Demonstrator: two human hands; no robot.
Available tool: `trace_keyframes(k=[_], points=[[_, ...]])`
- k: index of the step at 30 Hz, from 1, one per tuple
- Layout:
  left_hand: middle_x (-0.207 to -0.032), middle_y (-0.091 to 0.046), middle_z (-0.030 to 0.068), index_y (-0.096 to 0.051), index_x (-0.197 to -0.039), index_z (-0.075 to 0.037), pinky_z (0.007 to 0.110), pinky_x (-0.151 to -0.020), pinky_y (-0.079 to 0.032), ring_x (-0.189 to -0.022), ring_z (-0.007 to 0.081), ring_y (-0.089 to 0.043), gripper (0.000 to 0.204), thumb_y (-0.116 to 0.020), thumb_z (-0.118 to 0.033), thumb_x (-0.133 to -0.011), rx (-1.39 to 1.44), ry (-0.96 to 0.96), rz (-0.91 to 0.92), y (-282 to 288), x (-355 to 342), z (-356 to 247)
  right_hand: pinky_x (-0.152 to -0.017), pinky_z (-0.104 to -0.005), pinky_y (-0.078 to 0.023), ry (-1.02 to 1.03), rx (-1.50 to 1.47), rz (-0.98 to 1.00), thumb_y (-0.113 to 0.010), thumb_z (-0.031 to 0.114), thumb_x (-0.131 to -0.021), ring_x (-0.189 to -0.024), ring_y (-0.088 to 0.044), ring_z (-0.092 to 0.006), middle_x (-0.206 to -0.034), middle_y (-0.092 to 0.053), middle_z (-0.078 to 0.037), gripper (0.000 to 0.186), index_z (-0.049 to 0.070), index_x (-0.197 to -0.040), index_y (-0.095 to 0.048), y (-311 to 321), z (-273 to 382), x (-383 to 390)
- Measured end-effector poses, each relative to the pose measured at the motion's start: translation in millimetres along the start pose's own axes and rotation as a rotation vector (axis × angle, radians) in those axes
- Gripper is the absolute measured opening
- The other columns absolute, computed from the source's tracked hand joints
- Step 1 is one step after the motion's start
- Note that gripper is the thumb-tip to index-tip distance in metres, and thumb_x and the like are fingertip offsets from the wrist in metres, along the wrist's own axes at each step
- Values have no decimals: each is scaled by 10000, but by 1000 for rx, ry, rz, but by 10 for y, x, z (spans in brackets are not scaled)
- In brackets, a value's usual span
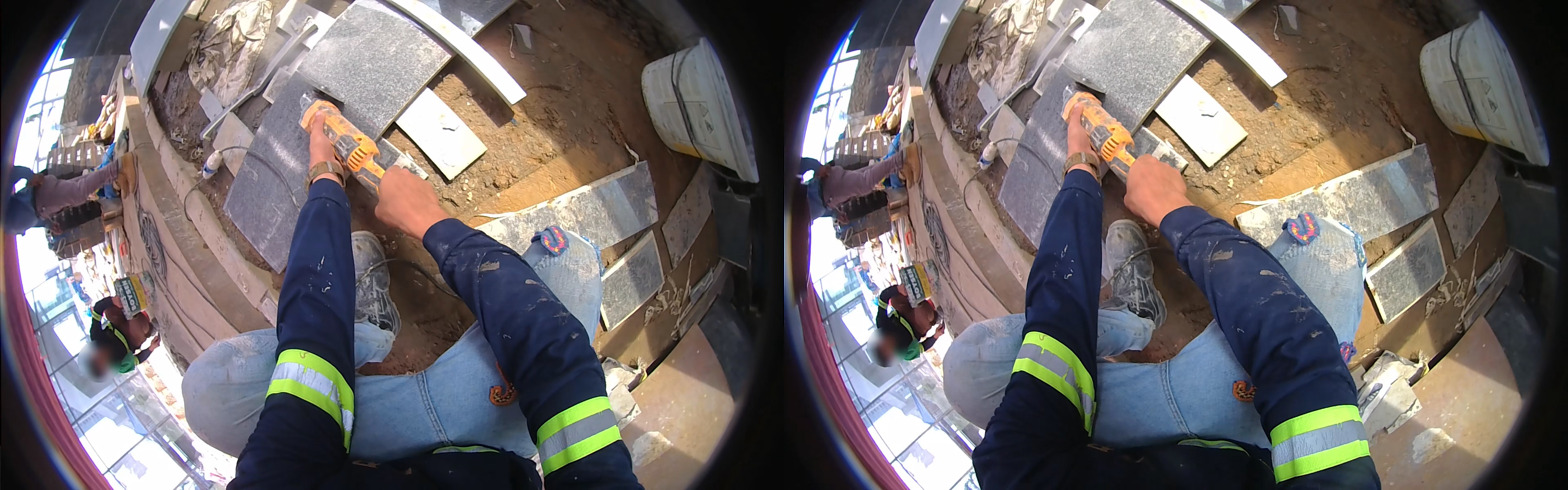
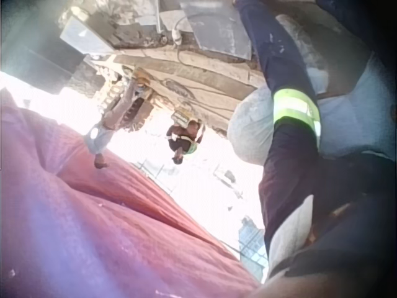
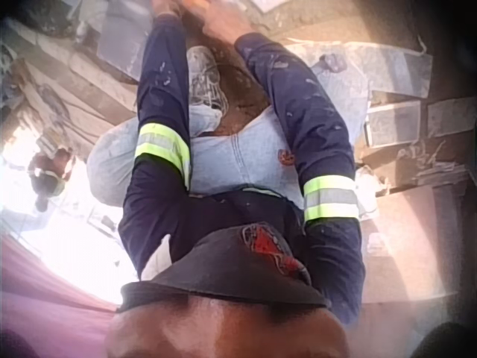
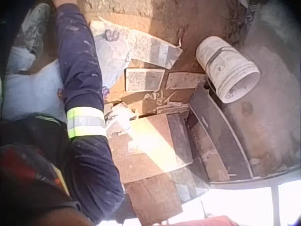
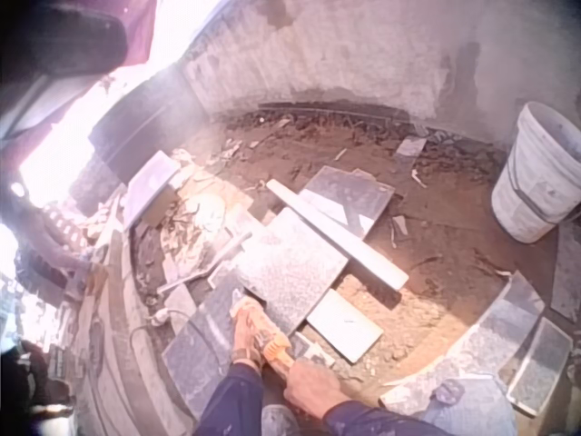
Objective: The person uses an angle grinder to cut a gray tile on the ground. They hold the tile with one hand and guide the grinder with the other, then set the tool down and move the cut piece aside.
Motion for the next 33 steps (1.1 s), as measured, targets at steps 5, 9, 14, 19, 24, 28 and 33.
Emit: trace_keyframes(k=[5, 9, 14, 19, 24, 28, 33], points=[[-1016, -651, 120, -575, -1191, -71, 459, -744, -566, -840, 294, -667, 533, -579, -516, -898, 14, -34, 9, 32, -45, -23, -814, -397, -550, 13, -3, -3, -693, 133, -735, -945, -689, -356, -969, -700, -226, 288, -43, -962, -670, -5, 16, 12], [-1008, -654, 117, -578, -1192, -69, 445, -741, -566, -830, 289, -669, 525, -583, -503, -898, 16, -19, 3, 27, -23, 28, -792, -452, -546, 31, -61, -23, -632, 80, -715, -909, -674, -417, -951, -674, -282, 276, -92, -932, -634, -11, -31, 29], [-1024, -654, 115, -573, -1207, -50, 425, -751, -564, -837, 282, -670, 541, -587, -495, -898, 5, -42, 26, 59, -39, 35, -808, -442, -544, 26, -45, -26, -626, 88, -734, -931, -674, -407, -977, -675, -280, 294, -88, -970, -623, -12, -38, 72], [-1036, -652, 116, -569, -1217, -44, 421, -754, -562, -846, 280, -671, 552, -585, -495, -900, -14, -58, 16, 89, -49, 36, -813, -436, -544, 21, -50, -28, -623, 89, -740, -936, -675, -402, -977, -676, -278, 290, -85, -972, -622, -22, -46, 102], [-1041, -651, 116, -565, -1224, -42, 422, -757, -562, -856, 280, -672, 549, -577, -490, -906, -18, -33, 15, 67, 0, 42, -828, -386, -549, -2, 4, 1, -694, 132, -745, -967, -688, -343, -994, -699, -221, 315, -50, -1000, -655, 7, -45, 128], [-1033, -651, 117, -570, -1206, -49, 428, -758, -562, -852, 284, -671, 535, -571, -495, -910, -33, -17, 4, 16, 66, 47, -799, -451, -546, 26, -46, -9, -629, 94, -734, -917, -680, -404, -974, -678, -278, 291, -84, -965, -629, 13, -61, 131], [-1012, -647, 125, -575, -1187, -53, 444, -762, -564, -848, 293, -669, 530, -569, -507, -913, -22, -46, 6, 6, 61, 0, -801, -452, -545, 47, -47, -17, -627, 89, -729, -916, -677, -410, -964, -679, -279, 291, -89, -960, -636, -4, -25, 100]])
Point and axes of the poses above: each hand's wrist, its own x-axis away from the middle knuckle, its own y-axis out of the back of the hand, z = x × y, the point moved 5 cm from there along -x, towards the middle knuckle
